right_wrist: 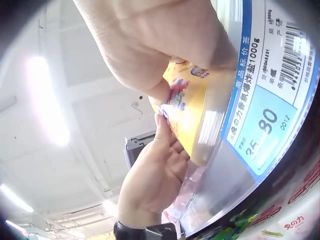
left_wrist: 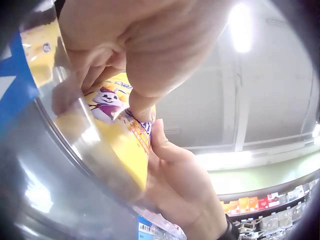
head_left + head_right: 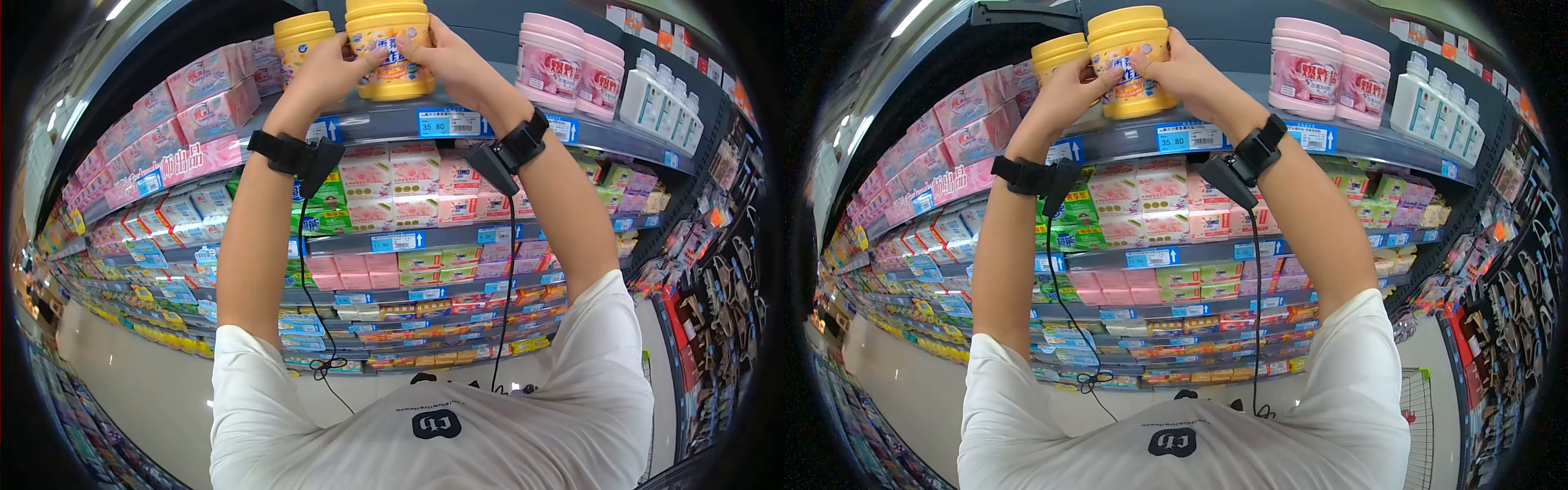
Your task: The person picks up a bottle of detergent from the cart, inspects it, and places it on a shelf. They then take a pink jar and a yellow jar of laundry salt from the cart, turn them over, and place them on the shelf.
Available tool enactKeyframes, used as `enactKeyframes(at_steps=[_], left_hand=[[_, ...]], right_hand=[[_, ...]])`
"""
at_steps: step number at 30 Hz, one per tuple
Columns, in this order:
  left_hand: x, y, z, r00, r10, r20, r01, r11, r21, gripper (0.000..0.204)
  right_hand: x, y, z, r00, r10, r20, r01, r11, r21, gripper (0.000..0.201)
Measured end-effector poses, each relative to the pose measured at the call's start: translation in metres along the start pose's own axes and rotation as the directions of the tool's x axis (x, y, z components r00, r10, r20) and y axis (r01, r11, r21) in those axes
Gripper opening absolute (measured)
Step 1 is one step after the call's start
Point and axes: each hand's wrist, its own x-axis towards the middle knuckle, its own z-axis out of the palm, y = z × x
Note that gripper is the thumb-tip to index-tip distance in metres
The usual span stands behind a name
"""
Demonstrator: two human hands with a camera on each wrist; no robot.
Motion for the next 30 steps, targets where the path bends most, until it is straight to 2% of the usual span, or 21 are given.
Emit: enactKeyframes(at_steps=[4, 5, 7, 8, 9, 10, 12, 13, 15, 16, 17, 19, 20, 22, 24, 28, 30], left_hand=[[-0.003, -0.002, 0.007, 0.997, 0.024, -0.076, -0.018, 0.997, 0.081, 0.057], [-0.006, -0.001, 0.007, 0.996, 0.029, -0.079, -0.023, 0.997, 0.067, 0.057], [-0.007, 0.001, 0.006, 0.996, 0.031, -0.081, -0.027, 0.998, 0.053, 0.056], [-0.007, 0.000, 0.003, 0.999, 0.010, -0.053, -0.011, 1.000, -0.018, 0.053], [-0.009, -0.002, -0.005, 0.999, -0.013, -0.030, 0.011, 0.997, -0.080, 0.051], [-0.015, 0.001, -0.019, 0.999, -0.024, -0.044, 0.022, 0.998, -0.059, 0.051], [-0.029, 0.009, -0.050, 0.994, -0.034, 0.100, 0.026, 0.997, 0.079, 0.049], [-0.035, 0.010, -0.064, 0.994, -0.052, 0.094, 0.042, 0.994, 0.105, 0.049], [-0.044, 0.009, -0.086, 0.995, -0.103, 0.005, 0.104, 0.993, -0.059, 0.047], [-0.047, 0.006, -0.091, 0.990, -0.138, 0.027, 0.140, 0.987, -0.083, 0.044], [-0.052, 0.003, -0.091, 0.988, -0.150, 0.024, 0.151, 0.985, -0.084, 0.044], [-0.056, 0.005, -0.085, 0.988, -0.112, 0.103, 0.109, 0.994, 0.030, 0.043], [-0.058, 0.007, -0.082, 0.991, -0.066, 0.120, 0.042, 0.980, 0.194, 0.044], [-0.059, 0.015, -0.071, 0.991, -0.075, 0.111, 0.053, 0.981, 0.189, 0.045], [-0.056, 0.022, -0.063, 0.992, -0.078, 0.103, 0.061, 0.986, 0.156, 0.050], [-0.038, 0.002, -0.056, 0.996, -0.031, 0.080, 0.021, 0.991, 0.130, 0.055], [-0.030, 0.000, -0.054, 0.993, -0.094, 0.068, 0.082, 0.984, 0.161, 0.058]], right_hand=[[0.002, 0.005, -0.002, 1.000, -0.022, 0.013, 0.022, 0.999, -0.044, 0.052], [0.003, 0.007, -0.002, 1.000, -0.025, 0.010, 0.025, 0.999, -0.042, 0.052], [-0.001, 0.010, 0.001, 0.990, -0.130, -0.048, 0.124, 0.985, -0.122, 0.053], [-0.002, 0.011, -0.001, 0.991, -0.130, -0.043, 0.124, 0.985, -0.117, 0.053], [-0.001, 0.012, -0.002, 0.991, -0.126, -0.052, 0.117, 0.983, -0.142, 0.055], [0.001, 0.012, -0.002, 0.991, -0.124, -0.055, 0.114, 0.981, -0.158, 0.056], [-0.002, 0.010, -0.002, 0.990, -0.135, -0.051, 0.125, 0.977, -0.172, 0.060], [-0.004, 0.008, -0.002, 0.988, -0.138, -0.072, 0.120, 0.970, -0.211, 0.063], [-0.006, 0.005, -0.002, 0.989, -0.126, -0.072, 0.109, 0.972, -0.208, 0.067], [-0.008, 0.005, -0.002, 0.991, -0.110, -0.077, 0.089, 0.968, -0.235, 0.071], [-0.008, 0.004, -0.001, 0.992, -0.102, -0.069, 0.083, 0.970, -0.230, 0.071], [-0.007, 0.004, 0.002, 0.991, -0.103, -0.087, 0.065, 0.931, -0.360, 0.078], [-0.006, 0.005, 0.003, 0.991, -0.102, -0.083, 0.066, 0.932, -0.357, 0.078], [-0.005, 0.009, 0.003, 0.975, -0.215, -0.059, 0.168, 0.881, -0.443, 0.083], [-0.002, 0.015, 0.003, 0.971, -0.232, -0.053, 0.187, 0.881, -0.435, 0.083], [-0.004, 0.017, 0.005, 0.966, -0.257, -0.038, 0.219, 0.887, -0.407, 0.082], [-0.003, 0.018, 0.004, 0.965, -0.263, -0.013, 0.237, 0.890, -0.390, 0.081]])
